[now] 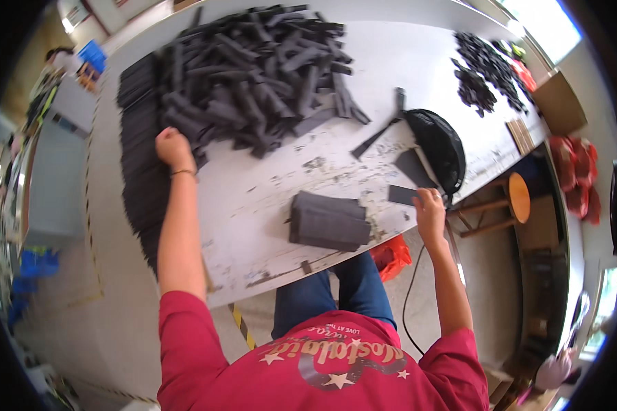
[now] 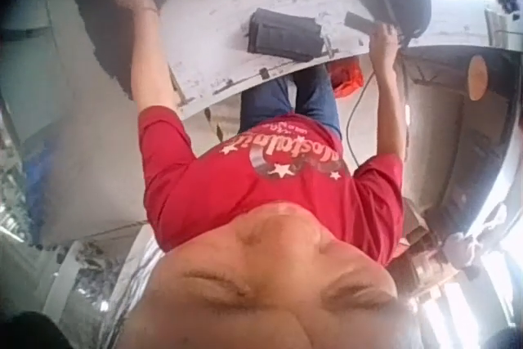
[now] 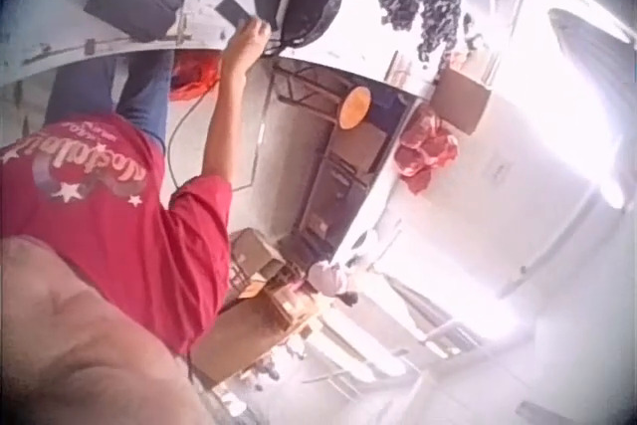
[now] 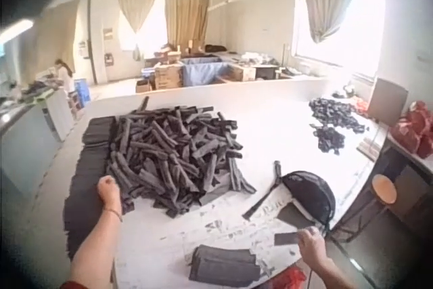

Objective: Manually attaching grey foam strips to plastic components at an assembly workbench.

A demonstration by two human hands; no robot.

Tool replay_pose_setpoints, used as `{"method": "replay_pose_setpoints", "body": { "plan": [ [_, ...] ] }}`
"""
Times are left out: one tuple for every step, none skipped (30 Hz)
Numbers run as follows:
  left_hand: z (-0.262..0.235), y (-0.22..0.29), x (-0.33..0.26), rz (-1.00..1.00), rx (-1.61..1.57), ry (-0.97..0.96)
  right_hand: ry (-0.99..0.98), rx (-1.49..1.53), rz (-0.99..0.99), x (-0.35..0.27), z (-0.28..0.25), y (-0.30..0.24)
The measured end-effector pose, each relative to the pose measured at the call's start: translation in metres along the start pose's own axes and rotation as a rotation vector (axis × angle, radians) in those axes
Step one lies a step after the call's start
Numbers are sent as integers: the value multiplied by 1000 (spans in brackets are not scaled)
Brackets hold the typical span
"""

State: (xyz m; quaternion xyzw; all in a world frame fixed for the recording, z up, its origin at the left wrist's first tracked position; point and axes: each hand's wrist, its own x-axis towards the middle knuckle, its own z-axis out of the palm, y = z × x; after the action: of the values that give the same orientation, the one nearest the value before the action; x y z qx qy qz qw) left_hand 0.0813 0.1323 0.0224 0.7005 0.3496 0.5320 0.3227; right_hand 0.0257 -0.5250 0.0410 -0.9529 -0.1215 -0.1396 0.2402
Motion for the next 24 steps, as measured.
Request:
{"method": "replay_pose_setpoints", "body": {
  "plan": [
    [-15, -24, 43, -14, 106, -47, -7, -39, -83, 9, 12, -2],
    [53, 21, -38, -445, -110, -280, -58, -247, -24, 1, -9, 30],
    [64, 40, -51, -614, -251, -283, -113, -341, -34, 4, -17, 35],
    [63, 38, -41, -713, -302, -253, -226, -380, -91, 9, -13, 38],
    [65, 42, -39, -821, -352, -233, -227, -380, -80, 11, -15, 38],
    [67, 45, -41, -819, -348, -240, -261, -422, -175, 12, -17, 37],
    [68, 48, -42, -853, -374, -264, -296, -463, -273, 13, -19, 36],
    [63, 47, -41, -884, -397, -280, -316, -430, -242, 12, -20, 29],
    [62, 45, -39, -882, -391, -276, -319, -424, -244, 9, -19, 29],
    [60, 45, -36, -977, -499, -295, -385, -437, -266, 6, -18, 29],
    [57, 46, -31, -1066, -608, -308, -449, -445, -292, 3, -15, 28],
    [55, 48, -27, -1063, -583, -278, -368, -433, -350, -4, -6, 30],
    [49, 48, -23, -1076, -615, -294, -366, -420, -360, -8, 0, 30],
    [42, 48, -22, -1132, -682, -345, -336, -595, -453, -12, 6, 28],
    [36, 49, -25, -1187, -754, -398, -297, -772, -544, -16, 9, 26],
    [28, 49, -34, -1227, -828, -390, -250, -702, -583, -18, 8, 24],
    [23, 52, -49, -1263, -909, -381, -239, -693, -596, -19, 6, 24],
    [15, 53, -62, -1291, -964, -410, -295, -642, -570, -23, 3, 23],
    [6, 54, -75, -1317, -1019, -440, -353, -593, -546, -24, 0, 24],
    [-2, 56, -89, -1378, -1027, -432, -350, -536, -530, -22, -3, 29],
    [-10, 57, -102, -1442, -1036, -424, -350, -481, -512, -20, -7, 34],
    [-19, 57, -116, -1447, -1056, -415, -406, -417, -421, -15, -11, 35],
    [-31, 54, -128, -1449, -1076, -401, -360, -361, -403, -12, -15, 30],
    [-44, 43, -133, -1505, -1063, -397, -236, -367, -411, -8, -14, 25]
  ]
}}
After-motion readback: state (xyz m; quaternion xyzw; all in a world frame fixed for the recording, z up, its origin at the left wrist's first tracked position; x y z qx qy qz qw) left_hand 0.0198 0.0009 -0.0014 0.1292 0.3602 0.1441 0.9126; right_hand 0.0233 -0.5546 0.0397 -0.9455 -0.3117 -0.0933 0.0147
